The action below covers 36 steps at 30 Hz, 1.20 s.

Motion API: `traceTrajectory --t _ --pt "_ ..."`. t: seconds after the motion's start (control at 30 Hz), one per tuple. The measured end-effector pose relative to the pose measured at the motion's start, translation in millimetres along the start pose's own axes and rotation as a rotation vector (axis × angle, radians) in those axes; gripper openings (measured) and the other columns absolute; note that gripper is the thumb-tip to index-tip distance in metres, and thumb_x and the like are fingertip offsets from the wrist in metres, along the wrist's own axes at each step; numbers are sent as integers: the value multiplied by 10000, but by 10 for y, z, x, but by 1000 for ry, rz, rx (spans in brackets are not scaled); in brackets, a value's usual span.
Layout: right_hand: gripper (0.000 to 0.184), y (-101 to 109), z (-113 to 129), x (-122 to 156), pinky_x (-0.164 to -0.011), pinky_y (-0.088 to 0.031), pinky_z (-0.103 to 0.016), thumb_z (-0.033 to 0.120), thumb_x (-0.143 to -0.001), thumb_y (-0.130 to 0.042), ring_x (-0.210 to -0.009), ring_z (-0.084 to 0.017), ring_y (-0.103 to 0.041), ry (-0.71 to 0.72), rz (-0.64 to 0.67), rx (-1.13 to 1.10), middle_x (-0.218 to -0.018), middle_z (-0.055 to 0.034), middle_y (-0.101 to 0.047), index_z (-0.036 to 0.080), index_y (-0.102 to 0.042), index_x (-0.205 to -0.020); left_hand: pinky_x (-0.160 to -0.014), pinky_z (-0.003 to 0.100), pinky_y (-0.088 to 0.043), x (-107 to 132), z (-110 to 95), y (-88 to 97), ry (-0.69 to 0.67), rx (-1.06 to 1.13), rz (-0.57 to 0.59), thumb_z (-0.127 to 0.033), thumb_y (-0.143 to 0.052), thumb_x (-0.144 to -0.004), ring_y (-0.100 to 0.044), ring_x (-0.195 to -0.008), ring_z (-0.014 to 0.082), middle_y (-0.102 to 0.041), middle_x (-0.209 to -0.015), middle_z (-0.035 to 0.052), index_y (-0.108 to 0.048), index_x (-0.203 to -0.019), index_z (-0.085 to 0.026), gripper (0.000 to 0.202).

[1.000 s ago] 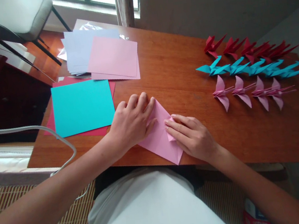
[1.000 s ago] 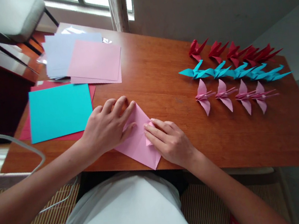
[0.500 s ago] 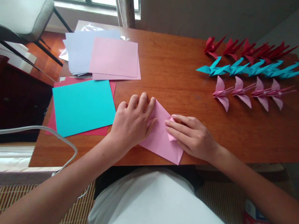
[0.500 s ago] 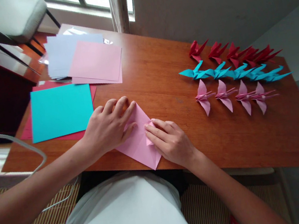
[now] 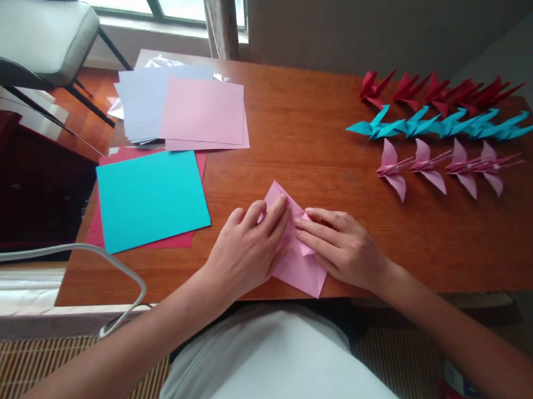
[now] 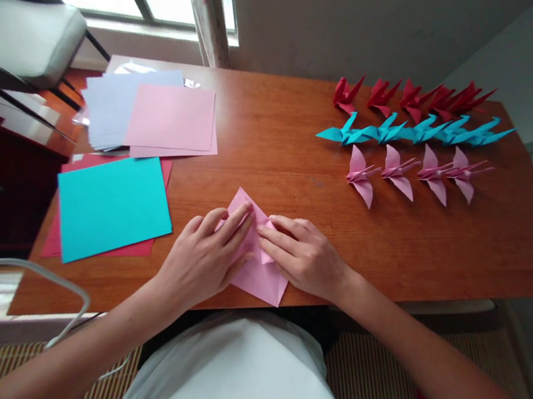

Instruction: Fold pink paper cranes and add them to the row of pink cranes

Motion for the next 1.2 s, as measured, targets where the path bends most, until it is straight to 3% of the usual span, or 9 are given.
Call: traceTrajectory --t 0.23,0.83,1.03,1.2 --pt "314 11 -4 1 -1027 -521 -444 134 -950 -604 -1290 -301 -606 -5 -18 -24 -1328 -67 -719 150 -709 -1246 -849 448 -461 15 17 -30 -15 -11 6 -511 -374 -1042 -496 -1208 311 -430 -1626 86 -487 -1522 -157 606" --pt "291 16 -2 -1 -1013 -523 -442 142 -952 -611 -1257 -308 -622 14 -20 -13 -1320 -61 -724 132 -718 -1222 -840 445 -484 8 3 -11 -12 2 -11 -499 -414 -1035 -520 -1193 317 -469 -1597 101 -506 -1509 -167 587" --pt "288 16 -4 -10 -1018 -513 -438 151 -959 -605 -1267 -305 -613 11 -13 -9 -1322 -62 -723 136 -719 -1222 -862 419 -500 -12 5 3 -11 -10 -101 -251 -486 -1016 -552 -1183 289 -531 -1548 83 -597 -1420 -185 424" --pt "295 24 -5 -9 -1014 -507 -428 148 -963 -595 -1267 -298 -612 9 -13 -8 -1337 -57 -715 138 -717 -1231 -925 421 -509 -3 28 -59 18 19 -103 -248 -495 -1009 -556 -1215 311 -534 -1525 159 -565 -1428 -97 450"
Point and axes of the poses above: each hand's wrist, its own x-axis away from the middle knuckle, its own y-axis out of the back of the hand, z = x × y, the point moved 9 cm from there along -x, towards the middle knuckle
